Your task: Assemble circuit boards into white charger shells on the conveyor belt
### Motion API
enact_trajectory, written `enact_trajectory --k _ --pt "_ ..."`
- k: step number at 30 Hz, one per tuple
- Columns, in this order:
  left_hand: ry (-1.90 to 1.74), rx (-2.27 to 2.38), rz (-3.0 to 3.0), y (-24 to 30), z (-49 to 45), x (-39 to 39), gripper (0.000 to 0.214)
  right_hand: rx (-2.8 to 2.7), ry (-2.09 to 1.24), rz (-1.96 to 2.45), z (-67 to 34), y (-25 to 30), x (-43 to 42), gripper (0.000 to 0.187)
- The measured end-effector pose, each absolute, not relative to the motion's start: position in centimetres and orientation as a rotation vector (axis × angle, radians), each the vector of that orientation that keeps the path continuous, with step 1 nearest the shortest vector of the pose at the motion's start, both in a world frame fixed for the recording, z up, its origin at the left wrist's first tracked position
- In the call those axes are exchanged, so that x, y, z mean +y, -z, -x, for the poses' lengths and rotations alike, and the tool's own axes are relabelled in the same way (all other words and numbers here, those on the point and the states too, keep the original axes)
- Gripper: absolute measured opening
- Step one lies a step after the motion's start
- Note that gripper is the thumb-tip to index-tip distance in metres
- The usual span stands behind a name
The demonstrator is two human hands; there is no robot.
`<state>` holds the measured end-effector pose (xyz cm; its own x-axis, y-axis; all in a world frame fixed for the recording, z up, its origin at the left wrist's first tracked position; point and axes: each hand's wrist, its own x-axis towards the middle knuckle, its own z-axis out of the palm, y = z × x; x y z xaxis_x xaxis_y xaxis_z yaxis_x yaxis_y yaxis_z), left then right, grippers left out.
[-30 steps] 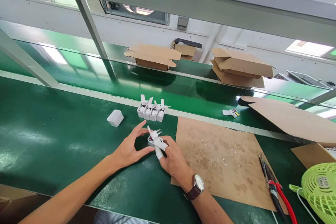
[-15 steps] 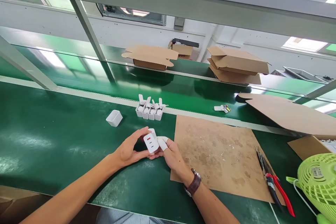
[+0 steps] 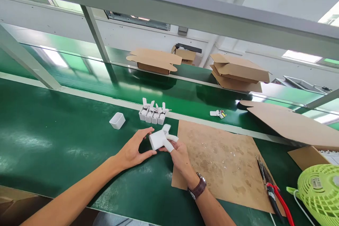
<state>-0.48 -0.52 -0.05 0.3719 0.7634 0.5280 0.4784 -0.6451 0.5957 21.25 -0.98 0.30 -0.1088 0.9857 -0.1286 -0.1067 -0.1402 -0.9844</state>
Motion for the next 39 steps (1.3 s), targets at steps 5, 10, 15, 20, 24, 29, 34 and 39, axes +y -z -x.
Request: enact_trajectory --k 5,10,15,20,24,29,34,39 --pt "-1.279 1.432 -2.088 0.7 1.0 0.7 0.064 -1.230 -0.905 1.399 -23.4 -1.6 2.8 0.041" --pt "-1.297 1.591 -1.770 1.2 1.1 3.4 0.081 -1.326 -0.784 1.459 -22.5 -2.2 5.8 0.034" --pt "-1.334 1.559 -1.550 2.0 0.4 6.5 0.088 -1.371 -0.812 1.451 -19.8 -0.5 7.2 0.043" --pt "-1.426 1.556 -1.513 2.3 -1.4 9.4 0.078 -1.380 -0.796 1.448 -19.9 0.5 8.7 0.047" --pt "-1.479 1.527 -1.519 1.9 -3.0 12.8 0.072 -1.374 -0.746 1.457 -21.0 0.5 11.4 0.054" --pt "-1.500 1.503 -1.516 1.5 -4.4 17.1 0.072 -1.420 -0.668 1.460 -21.8 0.2 15.7 0.056" --pt "-1.413 1.562 -1.459 1.3 -4.4 19.3 0.076 -1.565 -0.648 1.469 -22.9 0.8 17.9 0.054" --pt "-1.365 1.597 -1.478 -1.1 -3.0 17.1 0.076 -1.726 -0.509 1.522 -26.7 0.4 17.7 0.049"
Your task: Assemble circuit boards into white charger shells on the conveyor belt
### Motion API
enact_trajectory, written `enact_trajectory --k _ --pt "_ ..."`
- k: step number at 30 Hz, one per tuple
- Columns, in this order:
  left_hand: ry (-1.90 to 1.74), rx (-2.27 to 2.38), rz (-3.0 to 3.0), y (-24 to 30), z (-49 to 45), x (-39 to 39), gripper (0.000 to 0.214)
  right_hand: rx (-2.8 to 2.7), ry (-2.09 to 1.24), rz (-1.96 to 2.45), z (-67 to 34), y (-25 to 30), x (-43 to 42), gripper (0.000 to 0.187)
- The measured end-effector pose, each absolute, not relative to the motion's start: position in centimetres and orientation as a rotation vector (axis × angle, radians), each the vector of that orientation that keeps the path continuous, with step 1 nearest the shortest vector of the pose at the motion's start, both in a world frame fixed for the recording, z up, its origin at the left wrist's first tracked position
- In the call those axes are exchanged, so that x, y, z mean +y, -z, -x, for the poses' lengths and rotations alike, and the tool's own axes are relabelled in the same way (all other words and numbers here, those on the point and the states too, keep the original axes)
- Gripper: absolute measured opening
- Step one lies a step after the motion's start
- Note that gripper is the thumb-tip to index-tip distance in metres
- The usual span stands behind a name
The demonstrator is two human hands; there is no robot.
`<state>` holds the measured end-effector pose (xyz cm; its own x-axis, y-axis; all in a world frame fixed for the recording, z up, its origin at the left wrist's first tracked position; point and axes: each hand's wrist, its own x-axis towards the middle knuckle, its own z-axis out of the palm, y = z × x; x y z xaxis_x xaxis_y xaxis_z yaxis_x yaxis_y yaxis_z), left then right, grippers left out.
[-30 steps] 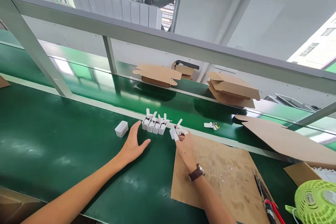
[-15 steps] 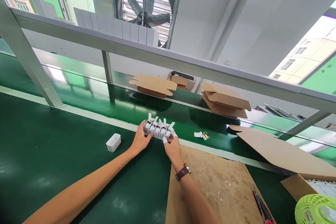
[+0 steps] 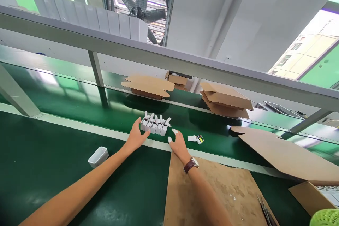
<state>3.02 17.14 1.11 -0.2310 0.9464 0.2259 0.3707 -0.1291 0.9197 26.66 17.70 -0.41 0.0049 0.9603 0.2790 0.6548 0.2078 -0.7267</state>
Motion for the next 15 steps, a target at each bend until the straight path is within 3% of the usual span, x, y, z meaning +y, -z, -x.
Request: enact_trajectory --k 7,10,15 --pt "-1.500 1.735 -1.781 -7.1 3.6 11.4 0.049 -1.744 -0.314 1.642 -33.5 -1.5 16.8 0.031" --pt "-1.283 1.881 -1.890 -6.3 7.2 9.6 0.044 -1.674 -0.354 1.691 -35.2 -1.9 16.3 0.024" --pt "-0.795 1.824 -1.982 -2.1 10.3 7.4 0.045 -1.581 -0.502 1.601 -34.7 -2.9 14.9 0.033"
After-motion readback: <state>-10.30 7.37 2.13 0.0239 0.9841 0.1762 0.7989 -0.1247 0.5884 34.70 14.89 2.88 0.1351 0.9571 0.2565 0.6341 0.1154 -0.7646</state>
